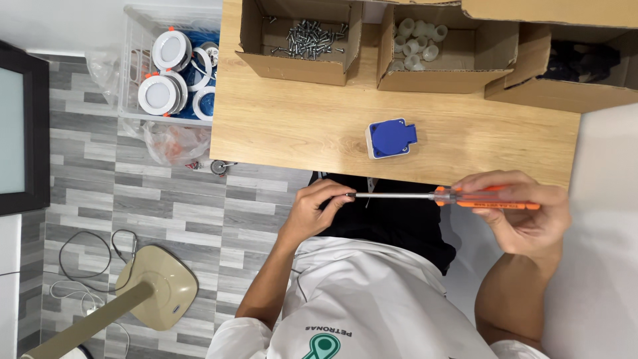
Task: The person assembles a circular electrical component by attaching a white cover and securing it with orange clips. They then assemble a blue electrical box by inserting a black component, attaching a white cover, and tightening screws with a screwdriver.
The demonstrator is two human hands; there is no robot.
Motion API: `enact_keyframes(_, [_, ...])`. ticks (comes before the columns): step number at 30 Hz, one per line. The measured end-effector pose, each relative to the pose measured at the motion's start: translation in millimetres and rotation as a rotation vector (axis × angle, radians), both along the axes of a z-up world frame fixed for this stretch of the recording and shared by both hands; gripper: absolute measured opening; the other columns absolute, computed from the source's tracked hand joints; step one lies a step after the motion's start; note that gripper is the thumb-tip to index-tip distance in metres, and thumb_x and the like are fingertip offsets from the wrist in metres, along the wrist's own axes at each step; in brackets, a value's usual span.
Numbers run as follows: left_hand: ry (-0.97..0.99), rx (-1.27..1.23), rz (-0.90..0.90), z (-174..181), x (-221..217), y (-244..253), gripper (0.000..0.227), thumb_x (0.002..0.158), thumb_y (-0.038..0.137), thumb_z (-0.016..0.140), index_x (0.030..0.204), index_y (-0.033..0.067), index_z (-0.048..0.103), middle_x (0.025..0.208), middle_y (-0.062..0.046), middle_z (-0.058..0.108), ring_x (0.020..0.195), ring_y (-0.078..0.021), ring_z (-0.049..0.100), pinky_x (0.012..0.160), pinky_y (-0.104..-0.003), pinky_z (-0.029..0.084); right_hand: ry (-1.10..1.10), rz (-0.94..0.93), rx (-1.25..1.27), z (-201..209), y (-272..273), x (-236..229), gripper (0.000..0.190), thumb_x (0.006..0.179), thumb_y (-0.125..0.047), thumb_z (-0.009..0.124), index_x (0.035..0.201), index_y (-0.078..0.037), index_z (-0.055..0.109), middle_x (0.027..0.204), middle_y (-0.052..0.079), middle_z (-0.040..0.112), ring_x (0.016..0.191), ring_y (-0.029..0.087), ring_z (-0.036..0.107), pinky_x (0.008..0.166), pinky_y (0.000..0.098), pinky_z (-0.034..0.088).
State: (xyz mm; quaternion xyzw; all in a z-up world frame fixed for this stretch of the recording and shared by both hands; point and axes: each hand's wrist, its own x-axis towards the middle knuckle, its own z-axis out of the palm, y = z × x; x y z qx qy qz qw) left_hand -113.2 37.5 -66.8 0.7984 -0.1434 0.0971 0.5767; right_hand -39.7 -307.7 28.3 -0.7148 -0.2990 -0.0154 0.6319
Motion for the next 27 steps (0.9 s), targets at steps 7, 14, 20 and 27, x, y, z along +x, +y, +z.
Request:
enact_keyframes(7, [0.032, 0.030, -0.198, 24, 3, -7, 0.033, 0.105, 0.025, 0.076, 0.134, 0.0087, 0.072, 0.129, -0.010, 0.077, 0.120, -0.0291, 0.074, 0.110, -0.041, 0.057, 0.048, 0.071, -0.101, 34, 28, 6, 0.041, 0.095, -0.008, 0.074, 0.133, -0.007, 0.060, 0.109, 0.024, 0.077, 0.093, 0.032, 0.084, 0.083, 0.0411, 0.074])
enact_keyframes(14, [-0.169, -0.108, -0.126, 60, 16, -33, 0.078, 0.091, 0.029, 0.092, 0.152, -0.0030, 0.058, 0.129, -0.020, 0.074, 0.111, -0.0332, 0.077, 0.092, -0.043, 0.065, 0.035, 0.185, -0.376, 9, 73, 11, 0.055, 0.085, -0.018, 0.090, 0.134, 0.001, 0.071, 0.103, 0.023, 0.083, 0.089, 0.036, 0.084, 0.079, 0.0505, 0.067])
enact_keyframes(20, [-0.255, 0.005, -0.095, 74, 25, -29, 0.067, 0.099, 0.016, 0.084, 0.158, 0.0014, 0.054, 0.101, -0.016, 0.074, 0.079, -0.0290, 0.077, 0.073, -0.041, 0.065, -0.368, 0.087, -0.186, -1, 103, 20, 0.074, 0.079, -0.022, 0.100, 0.140, 0.004, 0.067, 0.108, 0.018, 0.082, 0.081, 0.031, 0.080, 0.072, 0.0430, 0.068])
enact_keyframes(27, [-0.280, -0.086, -0.091, 132, 29, 3, 0.063, 0.094, 0.000, 0.085, 0.149, 0.0085, 0.056, 0.109, -0.018, 0.079, 0.084, -0.0355, 0.082, 0.076, -0.046, 0.068, -0.403, 0.009, -0.323, -10, 93, 66, 0.081, 0.083, -0.026, 0.099, 0.149, 0.001, 0.060, 0.149, 0.026, 0.064, 0.136, 0.052, 0.062, 0.117, 0.0616, 0.048])
